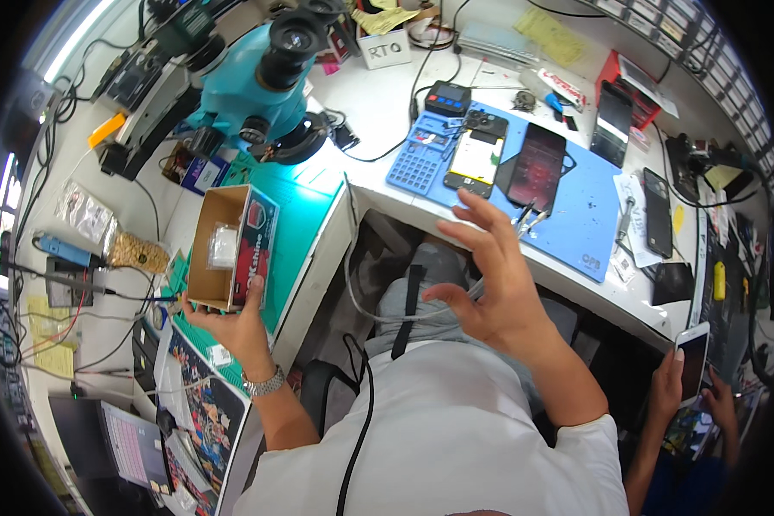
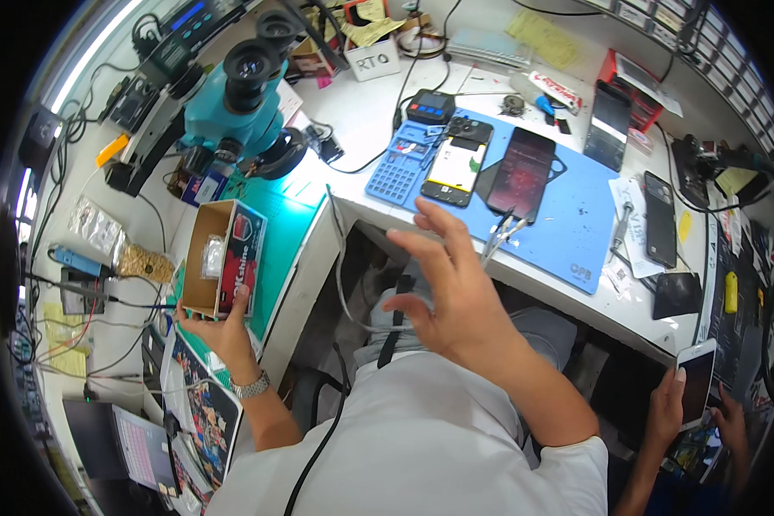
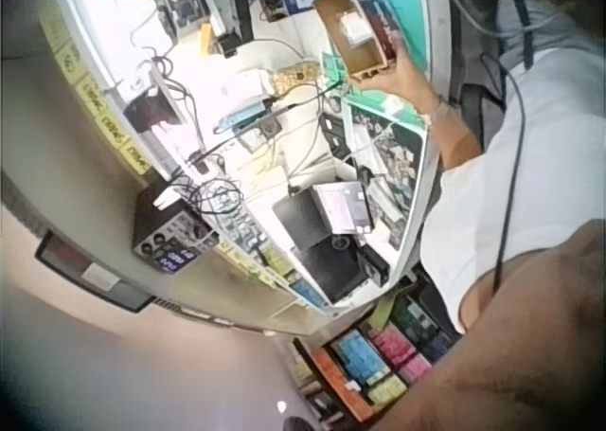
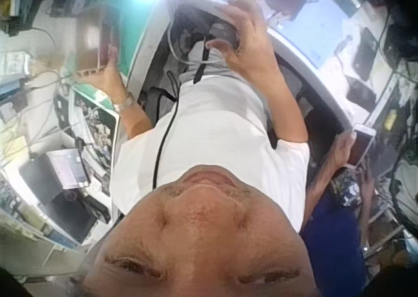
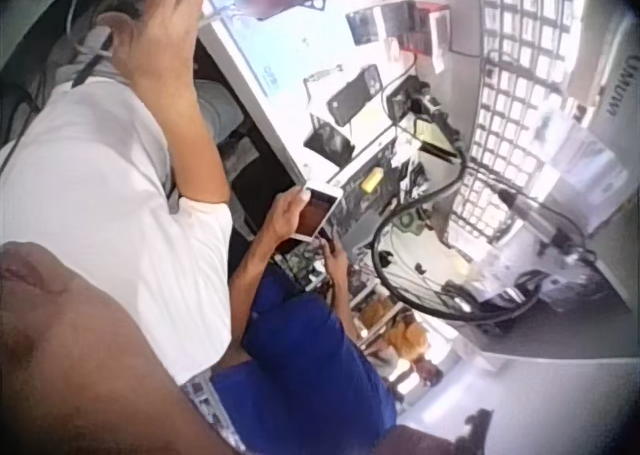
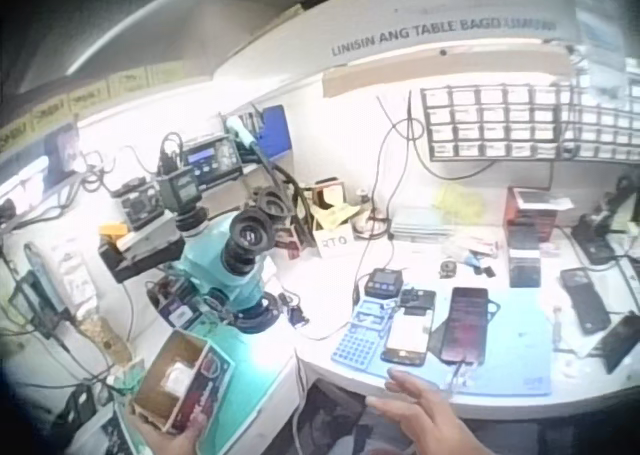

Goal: The person unpacks a small box of accessories, retrieves a smartphone from a shelf, and uses a metal tool to pry open the device's back cover. They then handle another phone and continue prying at its edges. The work occurs at a cluttered electronics repair bench with multiple phones and tools visible.

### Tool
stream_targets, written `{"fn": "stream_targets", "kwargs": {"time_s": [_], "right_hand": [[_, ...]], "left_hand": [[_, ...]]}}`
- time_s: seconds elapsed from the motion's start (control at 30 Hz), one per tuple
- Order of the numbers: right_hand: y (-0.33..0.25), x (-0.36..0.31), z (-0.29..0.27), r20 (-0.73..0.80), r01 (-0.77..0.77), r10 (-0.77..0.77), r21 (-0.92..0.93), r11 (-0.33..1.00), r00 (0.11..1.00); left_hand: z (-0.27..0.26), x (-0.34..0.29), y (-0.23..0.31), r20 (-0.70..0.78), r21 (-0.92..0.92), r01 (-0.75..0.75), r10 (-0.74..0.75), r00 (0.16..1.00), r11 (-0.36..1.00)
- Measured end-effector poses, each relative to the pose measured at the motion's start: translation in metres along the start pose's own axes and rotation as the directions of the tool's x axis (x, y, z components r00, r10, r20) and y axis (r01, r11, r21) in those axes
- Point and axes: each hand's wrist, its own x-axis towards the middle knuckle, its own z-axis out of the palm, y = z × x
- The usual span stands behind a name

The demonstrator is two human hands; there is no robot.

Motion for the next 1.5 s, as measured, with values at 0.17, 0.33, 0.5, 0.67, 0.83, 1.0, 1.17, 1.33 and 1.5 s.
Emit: {"fn": "stream_targets", "kwargs": {"time_s": [0.17,0.33,0.5,0.67,0.83,1.0,1.17,1.33,1.5], "right_hand": [[-0.003,0.0,0.002,0.015,-0.014,0.014,0.015,1.0,1.0],[0.005,-0.003,0.0,-0.013,-0.01,0.01,0.02,1.0,1.0],[0.017,-0.014,-0.011,-0.058,-0.057,0.059,0.038,0.998,0.997],[0.051,-0.025,-0.029,-0.272,-0.021,-0.032,-0.187,0.982,0.962],[0.083,-0.028,-0.057,-0.429,-0.064,-0.085,-0.32,0.945,0.899],[0.095,-0.04,-0.074,-0.456,-0.134,-0.055,-0.372,0.919,0.888],[0.105,-0.05,-0.07,-0.425,-0.162,-0.051,-0.45,0.878,0.904],[0.1,-0.049,-0.064,-0.413,-0.173,-0.066,-0.515,0.84,0.908],[0.109,-0.057,-0.068,-0.469,-0.203,-0.065,-0.498,0.843,0.881]], "left_hand": [[0.016,-0.003,-0.004,0.009,0.034,0.023,-0.024,1.0,0.999],[0.024,0.002,-0.025,-0.009,0.203,-0.045,0.048,0.999,0.978],[0.036,-0.021,-0.017,-0.131,0.455,-0.338,0.437,0.89,0.824],[0.061,-0.06,-0.014,0.099,-0.024,-0.472,0.472,0.876,0.881],[0.116,-0.049,0.019,0.096,0.056,-0.768,0.763,0.64,0.638],[0.128,-0.008,0.006,0.093,0.251,-0.624,0.624,0.776,0.74],[0.129,-0.009,0.0,0.044,0.108,-0.647,0.647,0.762,0.755],[0.169,-0.033,0.0,0.23,-0.25,-0.563,0.613,0.755,0.788],[0.249,-0.044,0.005,0.416,-0.563,0.051,0.229,0.88,0.825]]}}
